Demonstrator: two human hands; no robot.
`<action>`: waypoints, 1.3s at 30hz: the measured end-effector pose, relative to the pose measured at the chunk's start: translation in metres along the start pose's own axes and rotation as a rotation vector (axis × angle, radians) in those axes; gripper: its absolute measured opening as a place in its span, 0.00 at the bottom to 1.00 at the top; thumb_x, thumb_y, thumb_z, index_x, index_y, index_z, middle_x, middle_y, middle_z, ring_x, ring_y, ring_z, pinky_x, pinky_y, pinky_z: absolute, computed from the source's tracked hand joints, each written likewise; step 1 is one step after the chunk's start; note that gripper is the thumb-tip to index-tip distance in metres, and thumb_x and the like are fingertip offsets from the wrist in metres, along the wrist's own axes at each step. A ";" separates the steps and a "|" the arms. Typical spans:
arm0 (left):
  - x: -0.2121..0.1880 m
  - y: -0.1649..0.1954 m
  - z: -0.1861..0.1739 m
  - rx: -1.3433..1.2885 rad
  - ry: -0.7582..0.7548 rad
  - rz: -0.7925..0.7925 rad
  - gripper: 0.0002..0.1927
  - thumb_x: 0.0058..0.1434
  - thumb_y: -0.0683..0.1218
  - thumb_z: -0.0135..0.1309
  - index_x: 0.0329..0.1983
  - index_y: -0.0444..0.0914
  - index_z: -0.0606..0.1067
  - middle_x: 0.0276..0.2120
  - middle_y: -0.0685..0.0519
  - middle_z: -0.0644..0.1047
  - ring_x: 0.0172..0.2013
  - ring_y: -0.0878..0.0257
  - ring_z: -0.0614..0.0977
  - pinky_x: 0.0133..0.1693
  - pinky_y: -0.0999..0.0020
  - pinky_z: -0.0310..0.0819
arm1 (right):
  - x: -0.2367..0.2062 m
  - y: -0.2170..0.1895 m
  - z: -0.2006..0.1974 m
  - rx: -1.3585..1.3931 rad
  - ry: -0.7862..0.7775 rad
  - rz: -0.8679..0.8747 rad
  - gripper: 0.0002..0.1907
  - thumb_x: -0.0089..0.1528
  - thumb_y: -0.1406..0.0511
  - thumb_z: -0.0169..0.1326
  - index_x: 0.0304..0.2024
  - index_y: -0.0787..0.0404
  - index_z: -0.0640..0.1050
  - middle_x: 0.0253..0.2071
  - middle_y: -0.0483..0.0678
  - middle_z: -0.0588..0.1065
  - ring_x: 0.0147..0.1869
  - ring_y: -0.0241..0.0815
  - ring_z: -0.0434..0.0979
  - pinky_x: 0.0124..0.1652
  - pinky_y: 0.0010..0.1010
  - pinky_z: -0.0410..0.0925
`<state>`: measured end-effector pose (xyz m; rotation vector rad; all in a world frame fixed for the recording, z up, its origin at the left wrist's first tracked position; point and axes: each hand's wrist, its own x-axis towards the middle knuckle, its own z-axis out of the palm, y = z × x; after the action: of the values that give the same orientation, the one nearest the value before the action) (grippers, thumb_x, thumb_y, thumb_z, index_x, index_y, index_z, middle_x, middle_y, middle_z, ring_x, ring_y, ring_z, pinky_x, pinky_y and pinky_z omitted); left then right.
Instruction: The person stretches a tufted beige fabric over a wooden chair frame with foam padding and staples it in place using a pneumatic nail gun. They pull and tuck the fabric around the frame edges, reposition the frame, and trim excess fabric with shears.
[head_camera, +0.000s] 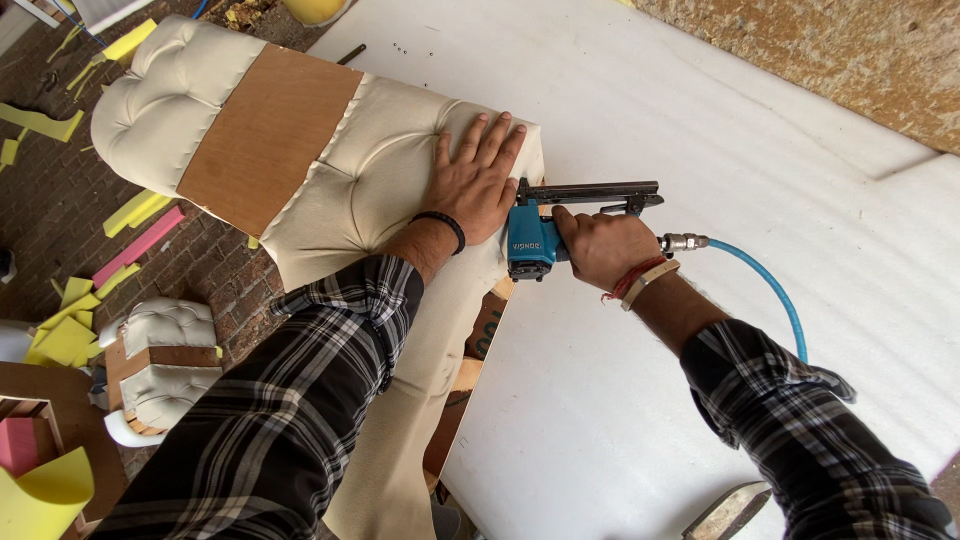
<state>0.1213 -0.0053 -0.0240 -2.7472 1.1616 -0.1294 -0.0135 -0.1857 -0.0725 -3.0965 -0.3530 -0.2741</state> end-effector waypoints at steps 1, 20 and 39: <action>0.000 0.000 0.000 0.004 -0.003 -0.004 0.35 0.70 0.56 0.40 0.78 0.46 0.47 0.77 0.52 0.46 0.75 0.52 0.47 0.68 0.32 0.40 | 0.001 -0.001 -0.002 0.000 -0.057 0.022 0.16 0.63 0.65 0.53 0.54 0.61 0.75 0.29 0.50 0.81 0.28 0.44 0.83 0.27 0.35 0.74; 0.001 -0.004 0.008 -0.051 -0.013 0.014 0.34 0.72 0.54 0.41 0.79 0.48 0.47 0.78 0.53 0.46 0.76 0.53 0.46 0.69 0.34 0.38 | -0.020 0.013 0.021 2.408 -0.594 0.665 0.19 0.56 0.61 0.60 0.44 0.68 0.78 0.18 0.38 0.70 0.18 0.29 0.67 0.19 0.19 0.62; -0.005 -0.020 0.043 -0.081 0.283 0.099 0.30 0.71 0.51 0.45 0.76 0.44 0.59 0.71 0.49 0.64 0.69 0.51 0.62 0.65 0.35 0.47 | -0.097 -0.094 0.063 0.750 -0.269 0.754 0.39 0.58 0.59 0.63 0.66 0.67 0.61 0.45 0.61 0.74 0.48 0.62 0.76 0.45 0.47 0.71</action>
<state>0.1376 0.0165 -0.0629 -2.8006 1.3970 -0.4832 -0.1168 -0.1138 -0.1518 -2.2874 0.5788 0.2420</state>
